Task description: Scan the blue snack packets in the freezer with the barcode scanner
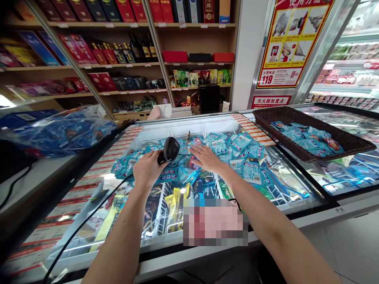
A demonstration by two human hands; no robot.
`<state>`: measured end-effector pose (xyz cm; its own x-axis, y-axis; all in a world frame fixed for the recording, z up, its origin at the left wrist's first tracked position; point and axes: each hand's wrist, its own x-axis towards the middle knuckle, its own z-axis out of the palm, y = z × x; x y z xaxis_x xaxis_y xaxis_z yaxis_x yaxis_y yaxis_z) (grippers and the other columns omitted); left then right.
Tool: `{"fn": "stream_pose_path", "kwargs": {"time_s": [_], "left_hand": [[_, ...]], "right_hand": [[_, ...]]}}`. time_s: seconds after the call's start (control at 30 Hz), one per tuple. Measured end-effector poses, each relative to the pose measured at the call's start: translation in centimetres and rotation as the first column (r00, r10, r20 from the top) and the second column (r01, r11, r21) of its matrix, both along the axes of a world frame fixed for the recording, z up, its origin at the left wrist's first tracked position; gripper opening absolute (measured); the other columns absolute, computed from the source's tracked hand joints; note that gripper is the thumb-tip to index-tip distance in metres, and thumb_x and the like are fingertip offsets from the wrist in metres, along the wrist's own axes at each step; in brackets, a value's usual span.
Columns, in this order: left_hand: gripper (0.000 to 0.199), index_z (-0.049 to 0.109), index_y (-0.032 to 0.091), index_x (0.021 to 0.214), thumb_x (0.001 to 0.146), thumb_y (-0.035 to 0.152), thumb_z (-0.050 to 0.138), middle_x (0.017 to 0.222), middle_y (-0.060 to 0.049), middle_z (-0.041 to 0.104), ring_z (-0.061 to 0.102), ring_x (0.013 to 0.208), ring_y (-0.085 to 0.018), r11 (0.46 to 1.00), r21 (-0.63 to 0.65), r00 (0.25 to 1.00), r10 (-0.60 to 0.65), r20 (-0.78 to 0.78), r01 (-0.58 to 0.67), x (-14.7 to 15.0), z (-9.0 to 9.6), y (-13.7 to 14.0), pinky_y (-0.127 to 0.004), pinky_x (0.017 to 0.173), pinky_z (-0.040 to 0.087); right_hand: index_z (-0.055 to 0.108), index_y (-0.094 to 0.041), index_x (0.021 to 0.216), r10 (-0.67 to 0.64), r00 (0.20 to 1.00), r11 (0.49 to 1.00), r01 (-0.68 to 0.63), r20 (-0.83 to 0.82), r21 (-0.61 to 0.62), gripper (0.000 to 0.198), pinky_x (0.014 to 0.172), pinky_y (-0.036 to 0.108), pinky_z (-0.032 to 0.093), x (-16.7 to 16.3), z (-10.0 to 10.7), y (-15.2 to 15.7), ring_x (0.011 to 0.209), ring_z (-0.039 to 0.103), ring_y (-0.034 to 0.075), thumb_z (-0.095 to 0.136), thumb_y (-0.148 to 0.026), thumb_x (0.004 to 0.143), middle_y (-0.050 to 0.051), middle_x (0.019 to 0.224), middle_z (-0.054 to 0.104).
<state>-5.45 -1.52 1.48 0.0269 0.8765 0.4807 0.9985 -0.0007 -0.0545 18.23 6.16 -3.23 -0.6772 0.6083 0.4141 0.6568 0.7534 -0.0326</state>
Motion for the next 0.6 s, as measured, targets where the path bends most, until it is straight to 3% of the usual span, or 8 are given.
{"fn": "stream_pose_path", "kwargs": {"time_s": [0.13,0.23,0.33,0.47,0.6], "left_hand": [[0.039,0.054,0.025,0.112,0.082,0.048,0.047,0.102,-0.009,0.063,0.055,0.099,-0.027,1.0,-0.007,1.0,-0.007,-0.001,0.007,0.0,0.0,0.0,-0.031,0.062,0.04],[0.038,0.054,0.025,0.112,0.082,0.048,0.047,0.102,-0.008,0.063,0.056,0.099,-0.026,1.0,-0.003,1.0,-0.01,0.005,0.01,0.0,0.1,0.0,-0.031,0.062,0.04],[0.037,0.054,0.024,0.111,0.082,0.047,0.048,0.101,-0.009,0.063,0.056,0.098,-0.026,1.0,-0.006,1.0,-0.009,0.003,0.009,0.1,0.2,0.0,-0.031,0.062,0.04],[0.038,0.054,0.025,0.112,0.082,0.048,0.048,0.1,-0.008,0.063,0.056,0.097,-0.026,1.0,-0.006,1.0,-0.014,-0.006,0.014,0.1,0.1,0.0,-0.031,0.062,0.039],[0.039,0.053,0.025,0.113,0.083,0.049,0.046,0.099,-0.008,0.063,0.055,0.097,-0.026,0.999,-0.013,0.999,-0.035,-0.008,0.034,0.1,-0.1,0.0,-0.031,0.061,0.039]], "right_hand": [[0.044,-0.03,0.132,0.079,0.997,0.995,-0.078,0.02,-0.055,0.045,0.107,0.043,0.024,-0.8,0.0,-0.3,0.13,0.034,0.021,0.033,-0.049,0.092,0.0,0.136,0.047],[0.058,-0.025,0.117,-0.027,0.999,0.999,0.026,-0.046,-0.032,0.039,0.099,0.04,0.032,-0.4,0.2,-0.3,0.111,0.05,0.02,0.033,-0.044,0.093,0.005,0.113,0.062],[0.062,-0.022,0.111,-0.185,0.974,0.983,0.184,-0.131,-0.017,0.036,0.091,0.037,0.035,0.2,0.2,-0.2,0.1,0.053,0.02,0.034,-0.038,0.094,0.007,0.1,0.065],[0.06,-0.022,0.114,-0.302,0.936,0.951,0.308,-0.179,0.007,0.037,0.09,0.038,0.034,0.5,-0.3,0.0,0.109,0.048,0.024,0.039,-0.043,0.091,0.009,0.114,0.06],[0.049,-0.017,0.128,-0.356,0.924,0.932,0.362,-0.14,0.014,0.054,0.099,0.045,0.027,0.4,-1.0,0.4,0.121,0.039,0.029,0.041,-0.052,0.088,0.013,0.126,0.055]]}}
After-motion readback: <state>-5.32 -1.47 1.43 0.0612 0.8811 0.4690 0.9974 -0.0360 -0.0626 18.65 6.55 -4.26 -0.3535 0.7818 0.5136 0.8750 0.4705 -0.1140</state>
